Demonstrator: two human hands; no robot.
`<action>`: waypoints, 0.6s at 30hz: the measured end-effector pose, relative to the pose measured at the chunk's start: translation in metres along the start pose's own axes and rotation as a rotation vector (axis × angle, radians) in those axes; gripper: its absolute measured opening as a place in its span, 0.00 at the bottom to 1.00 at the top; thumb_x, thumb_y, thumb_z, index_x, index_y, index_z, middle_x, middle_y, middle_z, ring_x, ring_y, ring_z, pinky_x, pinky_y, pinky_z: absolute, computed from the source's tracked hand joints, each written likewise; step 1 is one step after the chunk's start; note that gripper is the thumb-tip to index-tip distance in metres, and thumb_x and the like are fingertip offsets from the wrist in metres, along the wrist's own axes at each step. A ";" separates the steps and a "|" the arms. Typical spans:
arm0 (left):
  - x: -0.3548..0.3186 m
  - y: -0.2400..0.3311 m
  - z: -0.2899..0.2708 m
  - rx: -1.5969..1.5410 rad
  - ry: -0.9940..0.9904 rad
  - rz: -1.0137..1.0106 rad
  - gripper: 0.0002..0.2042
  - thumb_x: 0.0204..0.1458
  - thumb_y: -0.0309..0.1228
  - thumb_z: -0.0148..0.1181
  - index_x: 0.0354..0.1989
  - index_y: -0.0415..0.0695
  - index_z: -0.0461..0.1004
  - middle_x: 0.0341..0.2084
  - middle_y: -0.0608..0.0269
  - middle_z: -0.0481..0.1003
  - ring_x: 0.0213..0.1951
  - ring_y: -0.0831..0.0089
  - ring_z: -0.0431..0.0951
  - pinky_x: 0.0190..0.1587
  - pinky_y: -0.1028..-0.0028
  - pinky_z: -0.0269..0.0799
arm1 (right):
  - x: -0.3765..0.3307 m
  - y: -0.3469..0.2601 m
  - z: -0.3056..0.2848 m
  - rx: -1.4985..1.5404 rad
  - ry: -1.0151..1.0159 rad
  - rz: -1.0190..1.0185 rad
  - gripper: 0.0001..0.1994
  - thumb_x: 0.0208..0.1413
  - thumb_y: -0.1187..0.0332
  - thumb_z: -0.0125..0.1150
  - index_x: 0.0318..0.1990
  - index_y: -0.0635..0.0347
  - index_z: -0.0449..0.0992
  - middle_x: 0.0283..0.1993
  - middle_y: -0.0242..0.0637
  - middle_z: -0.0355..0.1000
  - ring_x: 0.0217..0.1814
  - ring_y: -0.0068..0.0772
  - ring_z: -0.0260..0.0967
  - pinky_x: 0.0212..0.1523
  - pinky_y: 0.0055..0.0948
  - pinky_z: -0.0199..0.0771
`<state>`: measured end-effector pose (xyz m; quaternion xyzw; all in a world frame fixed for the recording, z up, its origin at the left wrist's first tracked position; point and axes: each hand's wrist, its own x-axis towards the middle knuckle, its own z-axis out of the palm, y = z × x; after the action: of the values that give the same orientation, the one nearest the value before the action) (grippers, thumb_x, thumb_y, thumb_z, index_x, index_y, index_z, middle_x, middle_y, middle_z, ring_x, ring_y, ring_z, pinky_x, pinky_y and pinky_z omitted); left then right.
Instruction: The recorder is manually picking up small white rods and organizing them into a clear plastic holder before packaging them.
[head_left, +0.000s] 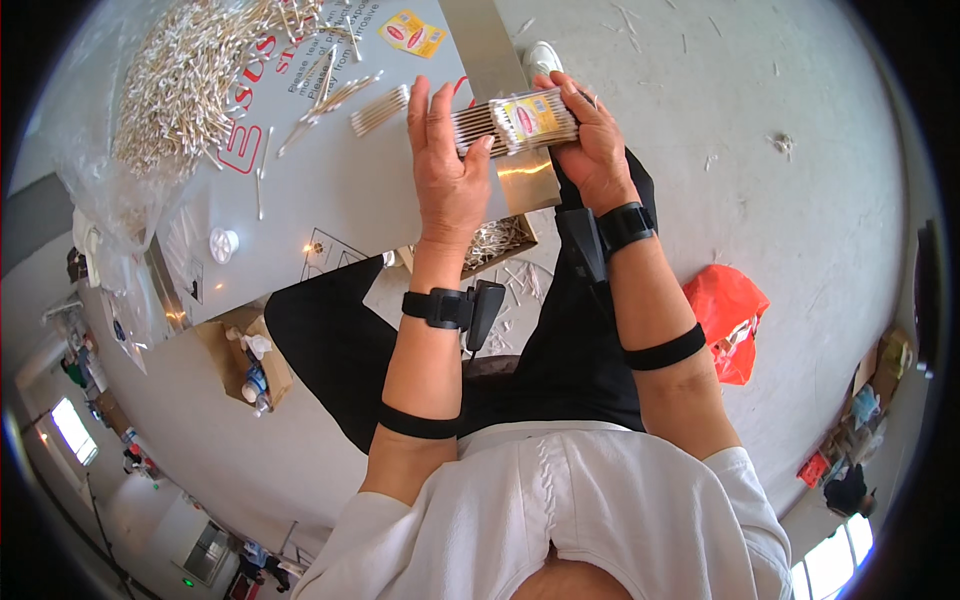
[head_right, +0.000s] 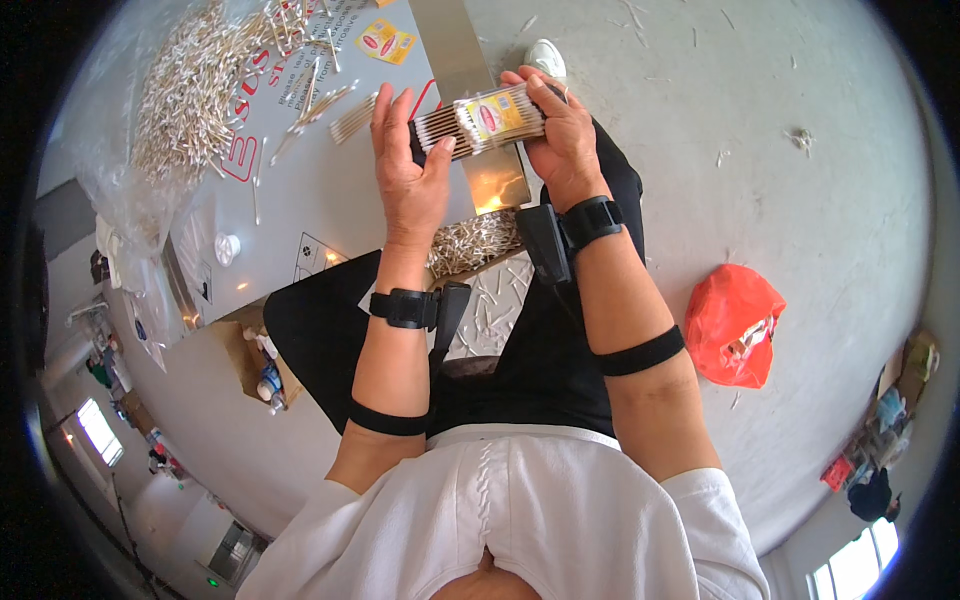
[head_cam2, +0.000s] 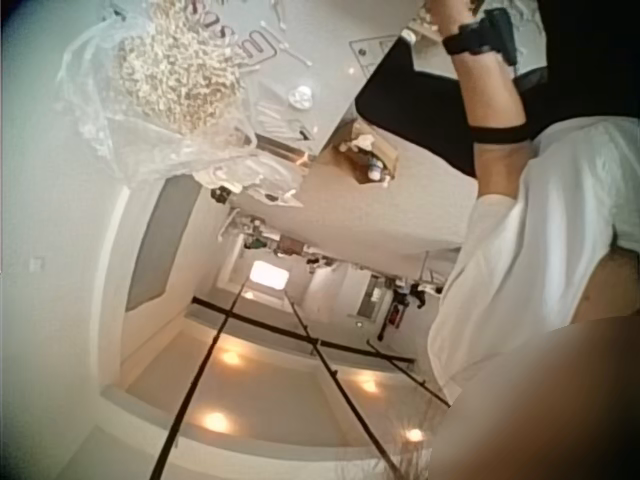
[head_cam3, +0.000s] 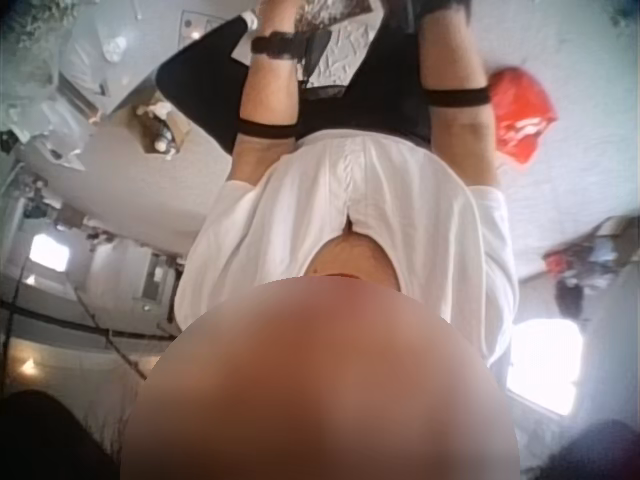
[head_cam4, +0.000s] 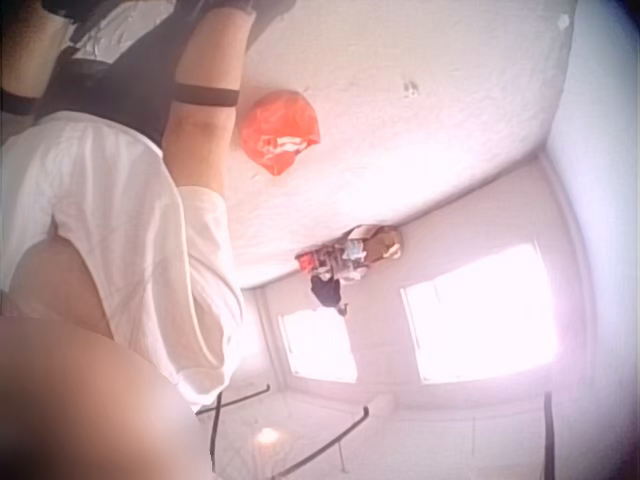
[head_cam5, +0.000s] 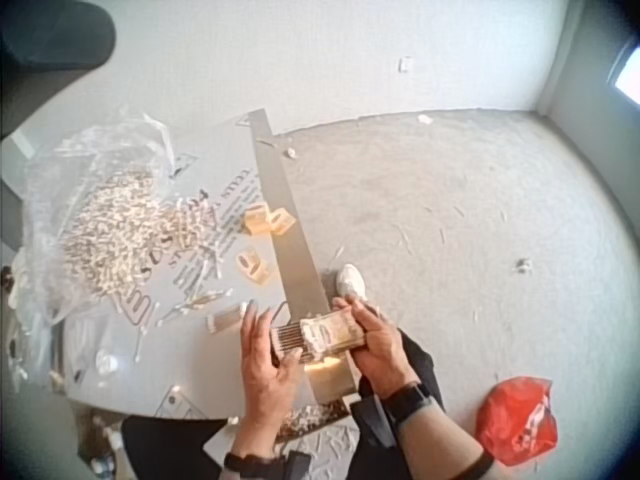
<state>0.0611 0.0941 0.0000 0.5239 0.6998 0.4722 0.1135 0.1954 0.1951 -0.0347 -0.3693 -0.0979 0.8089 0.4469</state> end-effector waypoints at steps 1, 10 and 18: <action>0.000 -0.002 -0.003 -0.033 -0.005 -0.004 0.34 0.45 0.18 0.64 0.64 0.42 0.62 0.68 0.49 0.57 0.67 0.53 0.59 0.67 0.62 0.58 | 0.000 0.000 0.000 0.001 0.001 0.000 0.15 0.64 0.70 0.55 0.55 0.69 0.70 0.53 0.50 0.75 0.53 0.41 0.73 0.57 0.40 0.74; 0.001 -0.005 -0.006 -0.002 -0.079 -0.044 0.34 0.47 0.20 0.64 0.65 0.42 0.60 0.68 0.50 0.56 0.69 0.57 0.58 0.69 0.61 0.53 | 0.003 -0.001 -0.002 0.004 -0.033 -0.015 0.15 0.64 0.71 0.55 0.55 0.69 0.70 0.53 0.50 0.75 0.54 0.41 0.73 0.57 0.40 0.74; 0.009 -0.004 0.024 -0.358 0.073 -0.132 0.28 0.67 0.43 0.43 0.69 0.36 0.54 0.69 0.47 0.55 0.70 0.57 0.54 0.70 0.64 0.49 | -0.002 0.002 0.007 0.014 0.005 -0.037 0.14 0.63 0.72 0.56 0.53 0.69 0.72 0.52 0.49 0.75 0.54 0.41 0.73 0.57 0.41 0.74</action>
<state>0.0702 0.1146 -0.0124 0.4308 0.6411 0.5993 0.2103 0.1901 0.1939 -0.0299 -0.3661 -0.0980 0.8002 0.4647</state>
